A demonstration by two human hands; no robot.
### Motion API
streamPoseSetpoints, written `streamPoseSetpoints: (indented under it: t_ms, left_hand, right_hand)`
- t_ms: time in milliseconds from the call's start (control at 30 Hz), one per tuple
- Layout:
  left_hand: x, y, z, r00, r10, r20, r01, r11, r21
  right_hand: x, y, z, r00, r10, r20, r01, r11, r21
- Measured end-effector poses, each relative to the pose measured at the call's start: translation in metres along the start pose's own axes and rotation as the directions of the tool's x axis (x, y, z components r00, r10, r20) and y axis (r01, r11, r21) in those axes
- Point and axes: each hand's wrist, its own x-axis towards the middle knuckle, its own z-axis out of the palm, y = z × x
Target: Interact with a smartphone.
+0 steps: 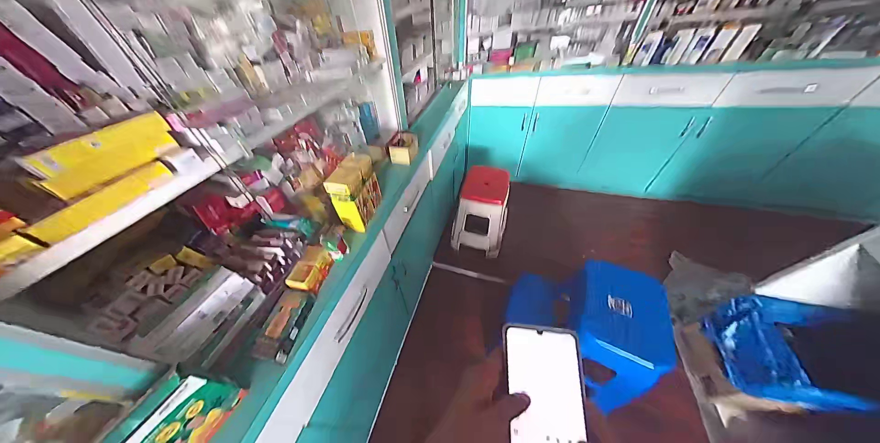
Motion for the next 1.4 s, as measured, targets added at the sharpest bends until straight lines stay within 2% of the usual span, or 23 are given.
streamPoseSetpoints:
  t_ms: [100,333,467,633,800,1067,1167,1267,1400]
  left_hand:
    - [-0.01,0.001,-0.006,1.0,-0.016,0.013,0.017,0.997,-0.081]
    - [-0.012,0.006,-0.024,0.992,-0.12,-0.037,0.113,0.982,-0.151]
    - [-0.014,0.005,-0.029,0.987,-0.12,-0.11,0.096,0.975,-0.199]
    - [-0.011,0.004,-0.032,0.974,-0.145,-0.177,0.103,0.969,-0.225]
    - [-0.009,-0.006,-0.032,0.968,-0.097,-0.231,0.035,0.965,-0.258]
    - [-0.006,-0.012,-0.025,0.954,-0.111,-0.279,0.041,0.969,-0.244]
    - [-0.01,-0.011,-0.025,0.959,-0.089,-0.27,0.03,0.976,-0.213]
    - [-0.013,-0.011,-0.025,0.973,-0.057,-0.225,0.018,0.985,-0.173]
    - [-0.013,-0.009,-0.025,0.989,-0.036,-0.144,0.016,0.99,-0.138]
  right_hand:
    - [-0.01,-0.02,0.011,0.998,0.069,0.008,-0.068,0.995,-0.066]
    - [-0.003,-0.011,0.028,0.997,0.066,0.039,-0.065,0.998,-0.023]
    - [0.002,-0.008,0.035,0.994,0.029,0.109,-0.023,0.998,-0.056]
    - [0.003,-0.005,0.037,0.984,0.061,0.17,-0.052,0.997,-0.059]
    - [0.001,0.003,0.032,0.972,0.062,0.227,-0.034,0.991,-0.127]
    - [-0.003,0.006,0.027,0.965,0.088,0.247,-0.033,0.975,-0.221]
    - [-0.005,0.004,0.027,0.965,0.09,0.247,-0.036,0.976,-0.217]
    - [-0.008,0.001,0.024,0.968,0.14,0.206,-0.104,0.979,-0.173]
    - [0.0,-0.006,0.022,0.963,0.125,0.237,-0.124,0.992,-0.017]
